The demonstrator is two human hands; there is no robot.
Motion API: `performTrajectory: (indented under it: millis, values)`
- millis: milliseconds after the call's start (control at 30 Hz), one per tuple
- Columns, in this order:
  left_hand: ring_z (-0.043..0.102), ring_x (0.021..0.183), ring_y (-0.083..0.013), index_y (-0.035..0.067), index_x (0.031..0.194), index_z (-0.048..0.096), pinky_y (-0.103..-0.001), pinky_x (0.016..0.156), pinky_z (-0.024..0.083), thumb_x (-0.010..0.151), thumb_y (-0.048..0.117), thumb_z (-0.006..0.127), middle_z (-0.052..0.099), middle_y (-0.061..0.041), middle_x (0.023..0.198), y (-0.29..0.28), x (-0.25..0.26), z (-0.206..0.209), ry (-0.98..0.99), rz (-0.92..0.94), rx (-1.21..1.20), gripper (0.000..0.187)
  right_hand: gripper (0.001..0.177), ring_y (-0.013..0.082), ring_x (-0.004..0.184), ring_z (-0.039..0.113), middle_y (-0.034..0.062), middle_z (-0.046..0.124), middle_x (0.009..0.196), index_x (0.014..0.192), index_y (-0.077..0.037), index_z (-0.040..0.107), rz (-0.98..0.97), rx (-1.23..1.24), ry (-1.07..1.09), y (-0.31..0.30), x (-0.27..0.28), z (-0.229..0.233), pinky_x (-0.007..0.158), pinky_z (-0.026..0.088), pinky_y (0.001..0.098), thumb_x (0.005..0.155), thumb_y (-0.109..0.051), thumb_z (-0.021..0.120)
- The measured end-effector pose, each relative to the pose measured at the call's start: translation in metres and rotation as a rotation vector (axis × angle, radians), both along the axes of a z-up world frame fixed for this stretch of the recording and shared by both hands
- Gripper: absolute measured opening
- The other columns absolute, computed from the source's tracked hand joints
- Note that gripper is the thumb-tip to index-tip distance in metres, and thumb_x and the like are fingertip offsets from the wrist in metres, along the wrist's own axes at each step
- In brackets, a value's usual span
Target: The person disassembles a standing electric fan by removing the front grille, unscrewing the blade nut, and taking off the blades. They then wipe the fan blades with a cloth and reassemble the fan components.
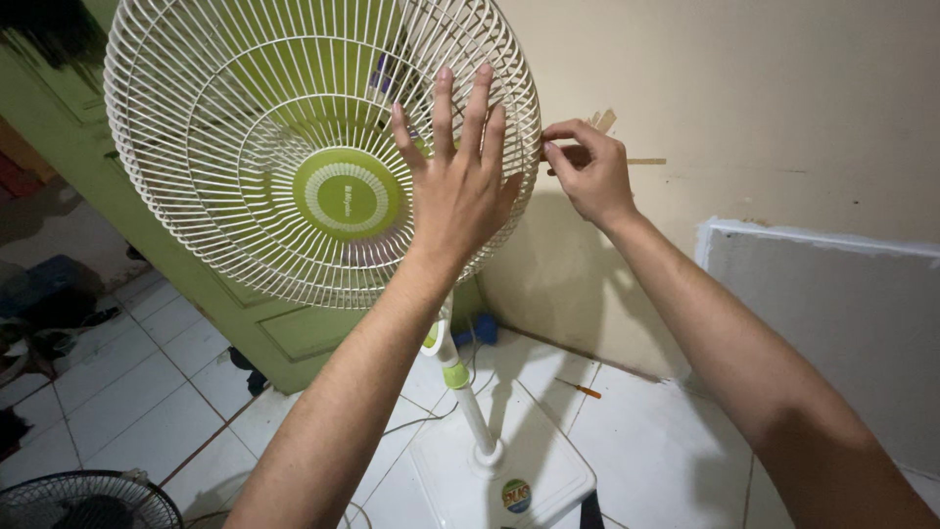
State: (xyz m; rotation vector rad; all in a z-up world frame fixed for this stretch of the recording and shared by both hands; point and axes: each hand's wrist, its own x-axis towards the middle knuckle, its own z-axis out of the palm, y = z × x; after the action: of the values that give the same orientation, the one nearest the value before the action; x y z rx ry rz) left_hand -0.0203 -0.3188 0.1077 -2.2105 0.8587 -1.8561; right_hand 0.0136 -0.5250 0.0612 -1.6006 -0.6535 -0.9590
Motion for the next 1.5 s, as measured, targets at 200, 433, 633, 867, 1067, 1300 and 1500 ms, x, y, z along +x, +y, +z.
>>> performTrajectory:
  millis: [200,433,633,867,1067,1300,1500]
  values:
    - [0.01,0.162,-0.0383,0.009,0.153,0.053,-0.073,0.124,-0.003,0.093,0.052,0.079,0.021,-0.011,0.175,0.006,-0.001,-0.001,0.044,0.013,0.03,0.077,0.014,0.0168,0.095,0.076,0.0087,0.073,0.111,0.113,-0.002,0.073,-0.142,-0.166,-0.219,-0.001,-0.009,0.004,0.081,0.066,0.0262,0.1,0.002,0.07]
    - [0.007,0.16,-0.0358,0.009,0.155,0.048,-0.066,0.124,-0.003,0.099,0.053,0.071,0.016,-0.012,0.174,0.015,0.012,0.003,0.108,-0.017,0.074,0.075,0.04,0.022,0.102,0.068,0.0114,0.064,0.116,0.121,-0.003,0.069,-0.258,-0.372,-0.358,-0.005,-0.016,0.006,0.081,0.061,0.0318,0.084,-0.007,0.082]
    - [0.035,0.155,-0.0275,0.018,0.146,0.045,-0.043,0.137,0.015,0.094,0.043,0.069,0.044,-0.008,0.152,0.146,0.03,0.004,0.098,-0.202,-0.483,0.063,0.038,0.0215,0.1,0.07,0.0108,0.066,0.119,0.124,-0.005,0.067,-0.246,-0.367,-0.343,-0.001,-0.015,0.004,0.081,0.06,0.0319,0.088,-0.007,0.081]
    - [0.037,0.146,-0.037,0.003,0.159,0.024,-0.057,0.119,0.031,0.11,0.061,0.046,0.036,-0.022,0.157,0.27,0.034,0.01,0.2,-0.257,-1.261,0.079,0.035,0.0201,0.101,0.072,0.0106,0.065,0.116,0.126,-0.003,0.063,-0.216,-0.284,-0.275,0.011,-0.015,-0.007,0.083,0.063,0.0304,0.094,-0.007,0.075]
    - [0.052,0.137,-0.0353,0.0,0.152,0.039,-0.053,0.117,0.042,0.103,0.07,0.043,0.049,-0.019,0.147,0.276,0.032,0.007,0.287,-0.347,-1.16,0.085,0.045,0.0199,0.116,0.064,0.0134,0.055,0.129,0.14,-0.002,0.054,-0.233,0.024,-0.085,0.055,-0.008,-0.03,0.086,0.065,0.0303,0.107,-0.03,0.065]
    - [0.055,0.135,-0.0347,0.004,0.153,0.044,-0.053,0.112,0.045,0.106,0.07,0.042,0.052,-0.017,0.144,0.281,0.035,0.004,0.25,-0.203,-1.142,0.081,0.076,0.0301,0.144,0.044,0.0179,0.04,0.154,0.157,-0.005,0.031,-0.12,0.283,-0.04,0.099,0.005,-0.042,0.113,0.05,0.0431,0.107,-0.053,0.063]
    - [0.062,0.132,-0.0328,0.008,0.153,0.041,-0.051,0.11,0.051,0.104,0.07,0.043,0.059,-0.014,0.143,0.27,0.02,0.002,0.221,-0.248,-1.111,0.079,0.09,0.037,0.161,0.02,0.022,0.017,0.172,0.165,-0.005,0.006,-0.128,0.342,-0.042,0.13,0.01,-0.042,0.133,0.017,0.0514,0.11,-0.058,0.053]
